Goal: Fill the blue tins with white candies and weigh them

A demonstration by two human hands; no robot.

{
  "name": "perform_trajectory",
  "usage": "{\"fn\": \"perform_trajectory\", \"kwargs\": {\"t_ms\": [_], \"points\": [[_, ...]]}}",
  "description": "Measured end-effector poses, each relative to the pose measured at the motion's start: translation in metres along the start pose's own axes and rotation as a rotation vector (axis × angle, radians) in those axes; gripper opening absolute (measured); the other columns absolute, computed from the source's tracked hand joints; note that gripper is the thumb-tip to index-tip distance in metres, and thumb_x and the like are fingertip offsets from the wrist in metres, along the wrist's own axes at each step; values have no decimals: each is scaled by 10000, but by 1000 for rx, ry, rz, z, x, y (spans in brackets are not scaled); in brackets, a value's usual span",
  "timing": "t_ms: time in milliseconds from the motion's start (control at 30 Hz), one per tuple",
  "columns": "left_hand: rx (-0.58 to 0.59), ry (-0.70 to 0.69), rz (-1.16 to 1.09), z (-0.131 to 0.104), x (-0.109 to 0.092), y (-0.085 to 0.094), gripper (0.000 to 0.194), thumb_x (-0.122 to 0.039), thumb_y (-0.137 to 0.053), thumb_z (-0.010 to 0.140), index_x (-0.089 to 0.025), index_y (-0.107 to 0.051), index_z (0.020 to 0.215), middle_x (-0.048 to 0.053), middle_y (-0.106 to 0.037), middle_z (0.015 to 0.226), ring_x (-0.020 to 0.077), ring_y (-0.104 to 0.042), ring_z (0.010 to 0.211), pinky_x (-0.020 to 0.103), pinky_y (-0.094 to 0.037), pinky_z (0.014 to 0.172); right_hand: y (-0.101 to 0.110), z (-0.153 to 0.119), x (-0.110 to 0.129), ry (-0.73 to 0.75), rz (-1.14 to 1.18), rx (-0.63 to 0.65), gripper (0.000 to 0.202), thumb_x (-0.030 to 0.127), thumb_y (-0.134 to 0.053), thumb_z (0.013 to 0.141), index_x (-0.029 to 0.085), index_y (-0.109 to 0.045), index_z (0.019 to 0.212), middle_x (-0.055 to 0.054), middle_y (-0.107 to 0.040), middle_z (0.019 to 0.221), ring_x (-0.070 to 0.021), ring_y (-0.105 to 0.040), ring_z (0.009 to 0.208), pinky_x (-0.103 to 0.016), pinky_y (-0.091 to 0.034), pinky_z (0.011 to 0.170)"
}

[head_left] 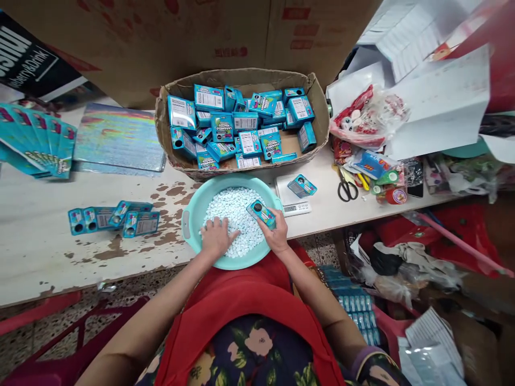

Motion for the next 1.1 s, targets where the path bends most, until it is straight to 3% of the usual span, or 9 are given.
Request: {"fn": "perform_trajectory", "kwargs": {"t_ms": [100, 233, 333, 433, 533, 633, 833, 967, 1100], "points": [[64, -3, -142, -13, -27, -14, 633, -631, -524, 802, -181, -554, 1246, 203, -500, 1302, 430, -427, 1194, 583, -371, 941, -4, -2, 1, 21, -24, -6, 366, 364, -650, 842, 219, -560, 1166, -67, -621, 1019, -203, -616, 959, -380, -516, 881], [93, -28, -595, -16, -52, -22, 401, -442, -674, 724, -214, -634, 1052, 144, -545, 1222, 377, -474, 1164, 503, -388, 952, -5, 0, 3, -14, -55, 1, 361, 409, -645, 840, 212, -573, 1133, -69, -631, 1003, -203, -620, 956, -374, -516, 880], [95, 1, -779, -4, -51, -22, 237, -372, -688, 700, -219, -642, 874, 84, -622, 1020, 294, -574, 1010, 400, -445, 875, -2, 4, 6, -26, -41, 17, 354, 434, -661, 824, 210, -592, 1090, -61, -641, 980, -200, -623, 933, -356, -518, 859], [87, 70, -995, 10, -36, -18, 228, -416, -673, 697, -212, -606, 774, 25, -608, 738, 216, -607, 769, 307, -476, 692, 0, 6, 10, -50, -21, 25, 351, 438, -678, 810, 208, -606, 1065, -53, -638, 963, -198, -622, 914, -344, -513, 843], [88, 145, -1254, 15, -20, -5, 319, -507, -626, 713, -201, -570, 785, -16, -535, 584, 141, -499, 479, 247, -383, 443, 1, 6, 14, -71, -21, 61, 345, 434, -687, 803, 212, -611, 1056, -47, -637, 952, -199, -623, 903, -344, -506, 838], [69, 149, -1509, 12, -14, 20, 345, -521, -610, 713, -204, -530, 820, -27, -529, 589, 101, -414, 384, 222, -288, 347, -1, 2, 18, -59, -26, 133, 345, 423, -690, 805, 220, -609, 1071, -56, -645, 981, -210, -625, 938, -354, -500, 854], [-83, 28, -1899, 8, -31, 69, 253, -437, -554, 718, -198, -474, 702, 5, -557, 668, 133, -574, 554, 260, -482, 490, -18, -10, 30, -9, 6, 301, 326, 391, -720, 783, 238, -624, 1055, -55, -653, 990, -223, -623, 953, -375, -497, 868], [-235, -7, -2134, 11, -37, 76, 182, -311, -626, 700, -178, -506, 670, -6, -562, 664, 131, -609, 602, 258, -515, 568, -25, -10, 37, -47, 36, 311, 319, 372, -734, 764, 242, -640, 1040, -47, -655, 984, -224, -622, 960, -380, -497, 883], [-262, 57, -2109, 14, -37, 74, 237, -349, -648, 739, -185, -489, 677, -45, -511, 560, 106, -572, 502, 240, -501, 542, -26, -6, 39, -61, 42, 277, 325, 360, -751, 745, 241, -657, 1032, -52, -649, 999, -228, -613, 976, -393, -489, 904]]}}
Point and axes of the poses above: each hand's wrist, its own z-axis towards the middle knuckle, its own y-axis out of the back of the hand, x = y × z, the point moved 3 cm from there along z, towards the middle knuckle
